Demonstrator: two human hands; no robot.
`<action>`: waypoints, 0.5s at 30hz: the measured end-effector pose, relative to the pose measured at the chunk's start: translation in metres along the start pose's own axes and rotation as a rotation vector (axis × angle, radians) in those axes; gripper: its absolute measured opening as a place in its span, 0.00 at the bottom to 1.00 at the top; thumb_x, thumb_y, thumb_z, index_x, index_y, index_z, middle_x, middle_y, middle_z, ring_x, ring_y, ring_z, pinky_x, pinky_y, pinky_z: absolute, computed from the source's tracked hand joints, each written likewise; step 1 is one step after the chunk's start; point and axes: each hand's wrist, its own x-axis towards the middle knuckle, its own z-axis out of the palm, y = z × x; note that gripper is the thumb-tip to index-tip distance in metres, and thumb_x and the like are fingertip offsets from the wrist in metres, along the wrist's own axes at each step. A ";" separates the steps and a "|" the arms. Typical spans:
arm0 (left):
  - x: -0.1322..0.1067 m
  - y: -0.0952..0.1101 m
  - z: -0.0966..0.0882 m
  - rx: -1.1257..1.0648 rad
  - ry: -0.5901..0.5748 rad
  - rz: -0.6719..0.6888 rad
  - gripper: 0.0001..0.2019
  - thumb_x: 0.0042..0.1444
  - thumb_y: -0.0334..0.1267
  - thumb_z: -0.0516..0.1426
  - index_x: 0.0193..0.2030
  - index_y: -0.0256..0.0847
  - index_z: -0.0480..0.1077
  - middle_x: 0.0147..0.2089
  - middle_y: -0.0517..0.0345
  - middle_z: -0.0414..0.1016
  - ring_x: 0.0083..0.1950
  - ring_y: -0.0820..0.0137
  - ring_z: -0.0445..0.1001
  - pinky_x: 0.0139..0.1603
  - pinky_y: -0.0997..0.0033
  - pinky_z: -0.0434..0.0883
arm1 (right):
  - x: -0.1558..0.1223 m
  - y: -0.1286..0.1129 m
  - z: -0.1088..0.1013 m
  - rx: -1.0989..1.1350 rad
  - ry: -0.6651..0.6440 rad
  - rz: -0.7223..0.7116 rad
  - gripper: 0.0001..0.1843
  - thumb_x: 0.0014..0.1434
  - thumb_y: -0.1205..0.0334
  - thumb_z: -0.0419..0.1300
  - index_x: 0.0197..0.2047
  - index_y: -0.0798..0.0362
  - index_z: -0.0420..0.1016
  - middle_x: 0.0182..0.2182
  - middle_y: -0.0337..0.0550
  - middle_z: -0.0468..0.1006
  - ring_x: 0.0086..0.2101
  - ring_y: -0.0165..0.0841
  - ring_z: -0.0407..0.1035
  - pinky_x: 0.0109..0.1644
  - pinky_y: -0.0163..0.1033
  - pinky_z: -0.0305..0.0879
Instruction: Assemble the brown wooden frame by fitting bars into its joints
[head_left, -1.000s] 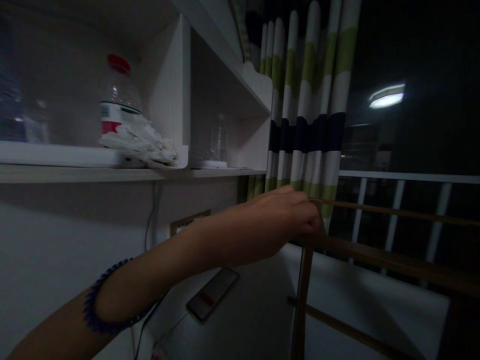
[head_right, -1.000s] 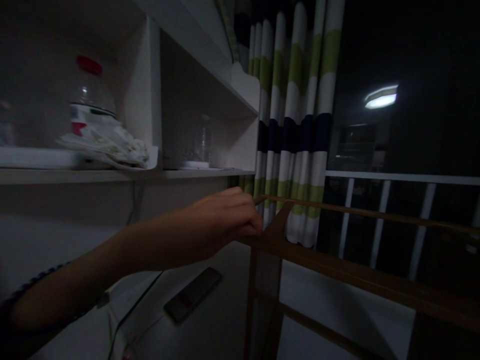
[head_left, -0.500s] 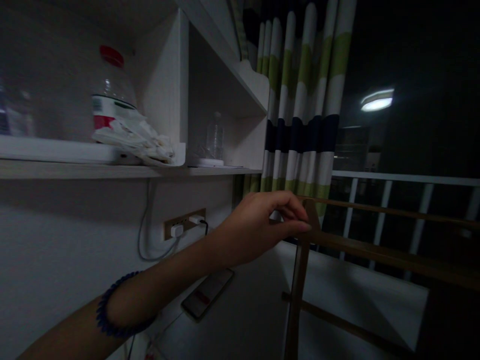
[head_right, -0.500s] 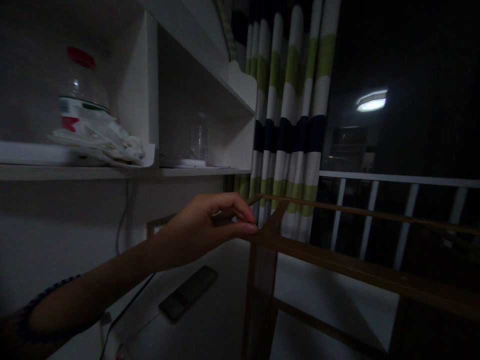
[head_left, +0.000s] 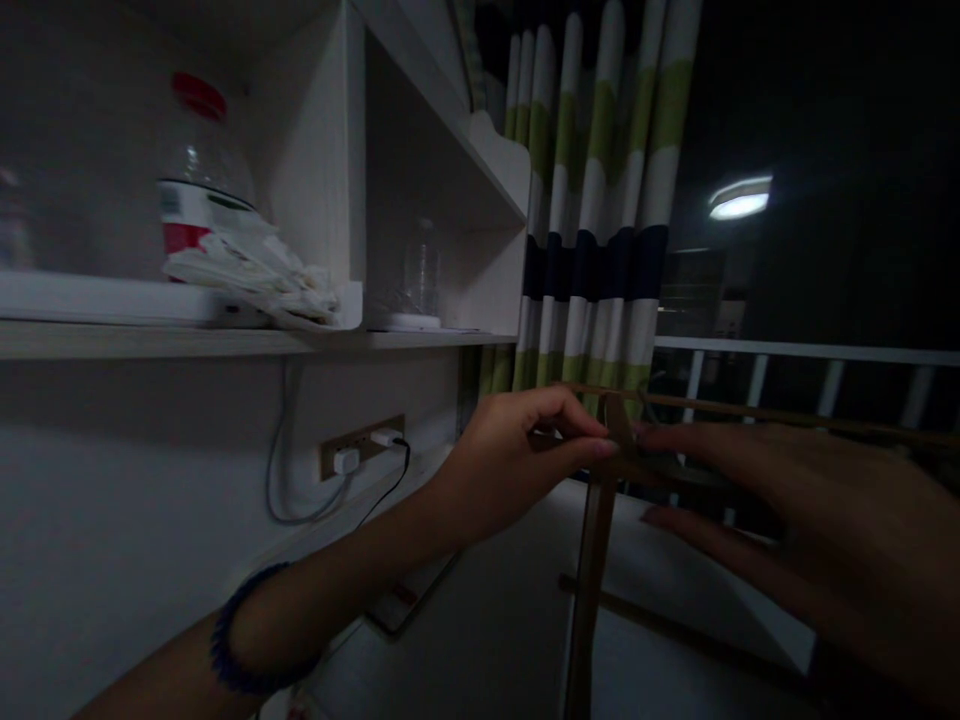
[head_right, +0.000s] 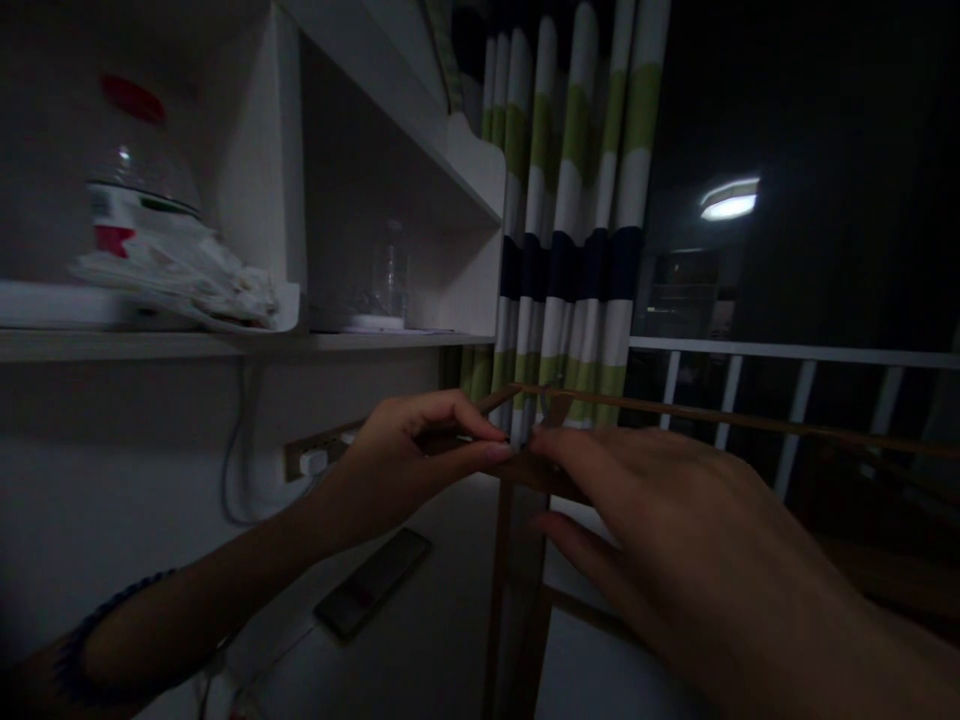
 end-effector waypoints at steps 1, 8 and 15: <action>0.000 0.001 0.000 -0.006 -0.001 -0.003 0.06 0.47 0.37 0.58 0.27 0.35 0.69 0.27 0.59 0.73 0.29 0.76 0.71 0.28 0.80 0.67 | 0.011 -0.003 0.000 0.024 -0.006 0.006 0.17 0.57 0.56 0.50 0.49 0.47 0.61 0.41 0.39 0.71 0.36 0.31 0.68 0.34 0.34 0.66; 0.001 -0.001 0.001 -0.054 -0.032 -0.020 0.07 0.46 0.37 0.59 0.28 0.36 0.68 0.30 0.58 0.74 0.31 0.75 0.72 0.30 0.78 0.69 | 0.025 -0.008 0.013 0.127 -0.077 0.059 0.04 0.55 0.60 0.54 0.34 0.50 0.65 0.28 0.34 0.72 0.24 0.28 0.67 0.22 0.31 0.55; 0.002 -0.002 0.003 -0.065 -0.016 -0.020 0.07 0.46 0.37 0.59 0.28 0.35 0.69 0.28 0.59 0.74 0.30 0.75 0.72 0.29 0.78 0.69 | 0.023 -0.008 0.012 0.021 -0.053 -0.029 0.05 0.52 0.65 0.57 0.33 0.51 0.63 0.25 0.32 0.69 0.21 0.28 0.65 0.19 0.32 0.50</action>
